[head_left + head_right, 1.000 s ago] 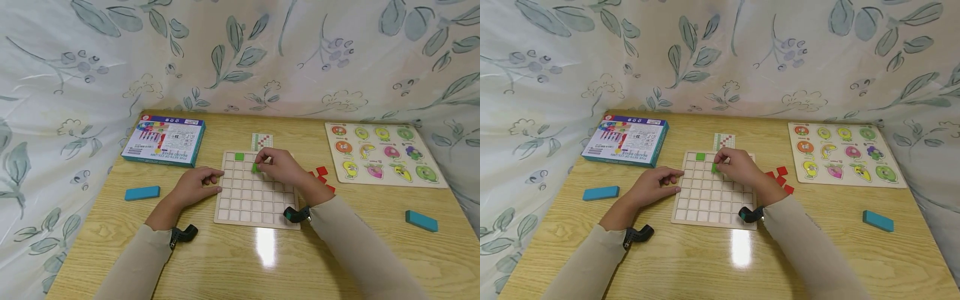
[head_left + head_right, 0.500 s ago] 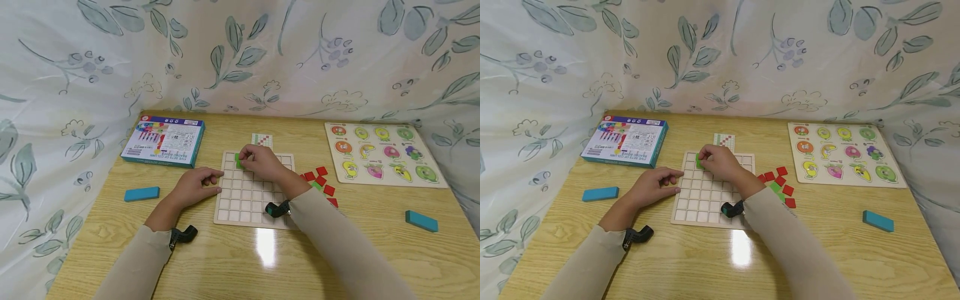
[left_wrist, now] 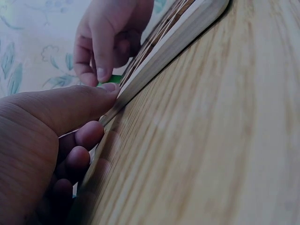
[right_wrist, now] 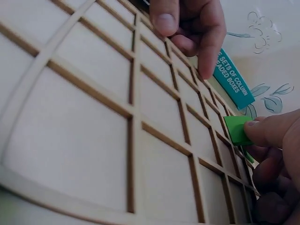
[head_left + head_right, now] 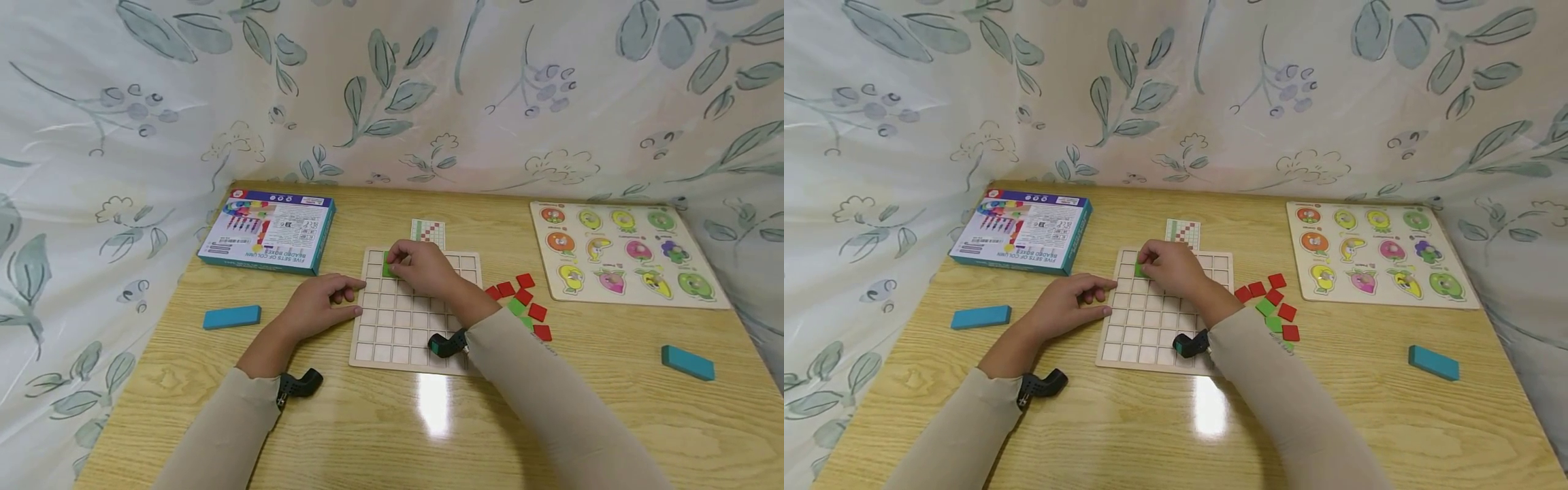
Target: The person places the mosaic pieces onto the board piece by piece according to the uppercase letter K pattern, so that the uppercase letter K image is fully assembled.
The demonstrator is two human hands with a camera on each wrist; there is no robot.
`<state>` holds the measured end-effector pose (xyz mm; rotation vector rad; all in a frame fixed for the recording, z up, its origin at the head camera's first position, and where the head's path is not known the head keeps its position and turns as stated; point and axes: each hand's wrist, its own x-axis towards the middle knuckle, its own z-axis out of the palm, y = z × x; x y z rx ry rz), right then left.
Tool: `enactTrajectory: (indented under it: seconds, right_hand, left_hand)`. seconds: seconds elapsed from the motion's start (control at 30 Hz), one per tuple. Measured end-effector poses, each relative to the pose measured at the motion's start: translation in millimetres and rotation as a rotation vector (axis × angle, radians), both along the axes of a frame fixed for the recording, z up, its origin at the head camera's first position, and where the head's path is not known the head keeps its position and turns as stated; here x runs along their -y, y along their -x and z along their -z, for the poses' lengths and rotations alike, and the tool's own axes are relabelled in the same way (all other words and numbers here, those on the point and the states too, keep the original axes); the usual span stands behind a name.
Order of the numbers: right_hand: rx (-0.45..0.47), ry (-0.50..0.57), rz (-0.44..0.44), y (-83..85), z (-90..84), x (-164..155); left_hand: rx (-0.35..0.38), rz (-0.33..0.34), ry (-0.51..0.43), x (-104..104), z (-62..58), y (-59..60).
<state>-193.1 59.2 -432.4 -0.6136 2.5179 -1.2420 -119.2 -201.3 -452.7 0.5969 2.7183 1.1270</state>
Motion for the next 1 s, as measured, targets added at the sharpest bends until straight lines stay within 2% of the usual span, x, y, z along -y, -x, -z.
enactTrajectory:
  seconds: [0.17, 0.37, 0.73, 1.0]
  right_hand:
    - [-0.009, -0.007, -0.004, -1.4, 0.8, 1.6]
    - [-0.026, -0.081, -0.012, 0.0, 0.3, 1.1]
    - [-0.008, -0.14, -0.029, -0.2, -3.4, 1.2]
    - [-0.05, -0.164, -0.024, -2.5, -2.6, 0.7]
  left_hand:
    - [0.004, -0.003, 0.009, -0.3, -1.1, -0.7]
    - [0.009, -0.004, 0.016, -0.5, -2.8, -0.9]
    - [0.015, -0.004, 0.017, -0.2, -3.3, -1.0]
    - [0.001, 0.005, 0.014, 1.2, -1.3, -0.1]
